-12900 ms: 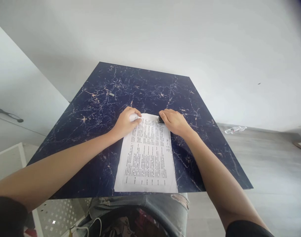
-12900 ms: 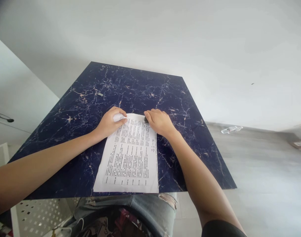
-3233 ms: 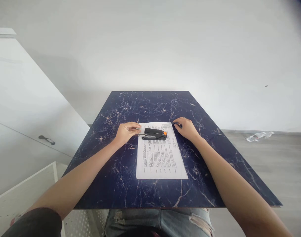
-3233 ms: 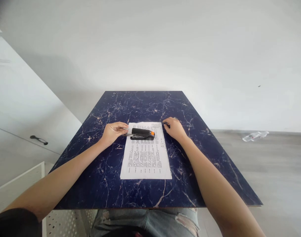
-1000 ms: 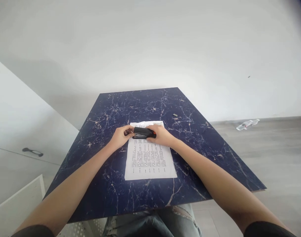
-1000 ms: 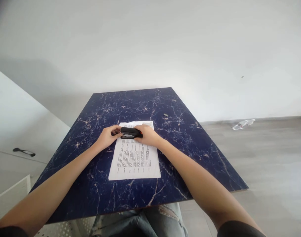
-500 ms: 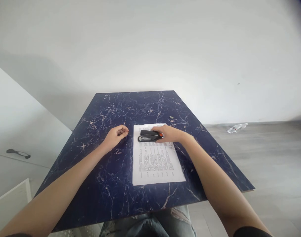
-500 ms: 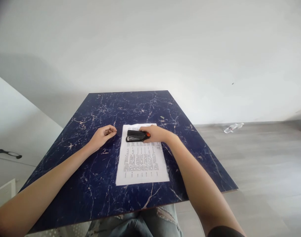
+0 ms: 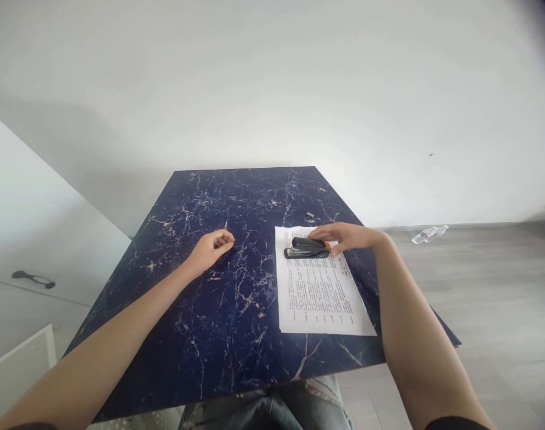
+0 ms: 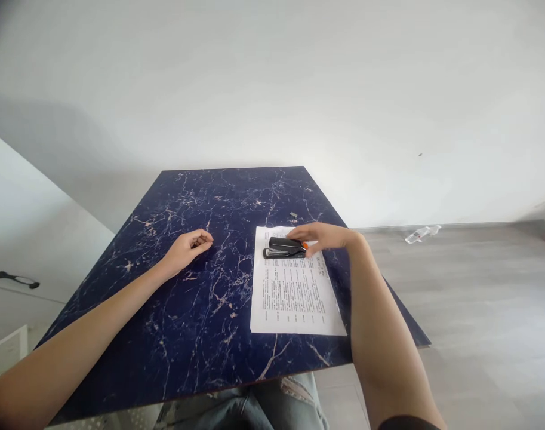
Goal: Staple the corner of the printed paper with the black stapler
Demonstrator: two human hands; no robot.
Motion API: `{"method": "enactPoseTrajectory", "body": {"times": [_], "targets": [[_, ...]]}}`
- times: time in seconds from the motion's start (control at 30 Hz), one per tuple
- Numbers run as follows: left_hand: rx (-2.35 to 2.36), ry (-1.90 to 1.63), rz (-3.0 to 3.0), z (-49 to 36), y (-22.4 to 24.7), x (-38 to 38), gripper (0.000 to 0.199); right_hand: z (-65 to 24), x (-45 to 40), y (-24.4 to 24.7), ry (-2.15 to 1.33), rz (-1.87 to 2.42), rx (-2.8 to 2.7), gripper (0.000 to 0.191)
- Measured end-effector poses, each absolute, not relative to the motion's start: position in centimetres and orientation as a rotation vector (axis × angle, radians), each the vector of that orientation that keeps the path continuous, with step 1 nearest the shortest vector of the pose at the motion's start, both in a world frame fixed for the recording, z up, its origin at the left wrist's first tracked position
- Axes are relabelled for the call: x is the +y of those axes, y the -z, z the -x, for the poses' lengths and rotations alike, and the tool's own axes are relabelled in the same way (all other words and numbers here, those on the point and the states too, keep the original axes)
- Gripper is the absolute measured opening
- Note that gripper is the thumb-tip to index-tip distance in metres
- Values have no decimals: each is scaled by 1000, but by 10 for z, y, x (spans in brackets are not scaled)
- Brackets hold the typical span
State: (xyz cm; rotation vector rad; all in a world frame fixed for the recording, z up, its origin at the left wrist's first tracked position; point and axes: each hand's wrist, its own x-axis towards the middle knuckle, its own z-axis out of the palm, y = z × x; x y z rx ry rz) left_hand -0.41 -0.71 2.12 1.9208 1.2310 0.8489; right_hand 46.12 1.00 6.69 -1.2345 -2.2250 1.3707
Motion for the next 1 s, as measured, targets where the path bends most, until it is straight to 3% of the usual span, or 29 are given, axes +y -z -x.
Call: {"method": "enactPoseTrajectory", "body": {"times": [0.1,0.27,0.47,0.77,0.9,1.0], "targets": [[1227,-851,-1916,4,-21,-7,19,-480,23,-39,-912,1392,-1699,43],[1227,-850,-1936,3,-20,-7,18,-494,49,-2,-550,1531,-1328,53],[1228,-846,-1951,4,-19,-7,18,-493,52,4,-565,1575,-1407,42],[1221,-860,-1933,4,-21,-7,19,-486,43,-7,-581,1478,-1414,44],[1172,-1019,-1733,2,-17,-6,20,-475,28,-25,-935,1129,-1652,42],[1147,-1156,-1575,5,-14,2,20,-465,20,-40,-1318,908,-1967,54]]}}
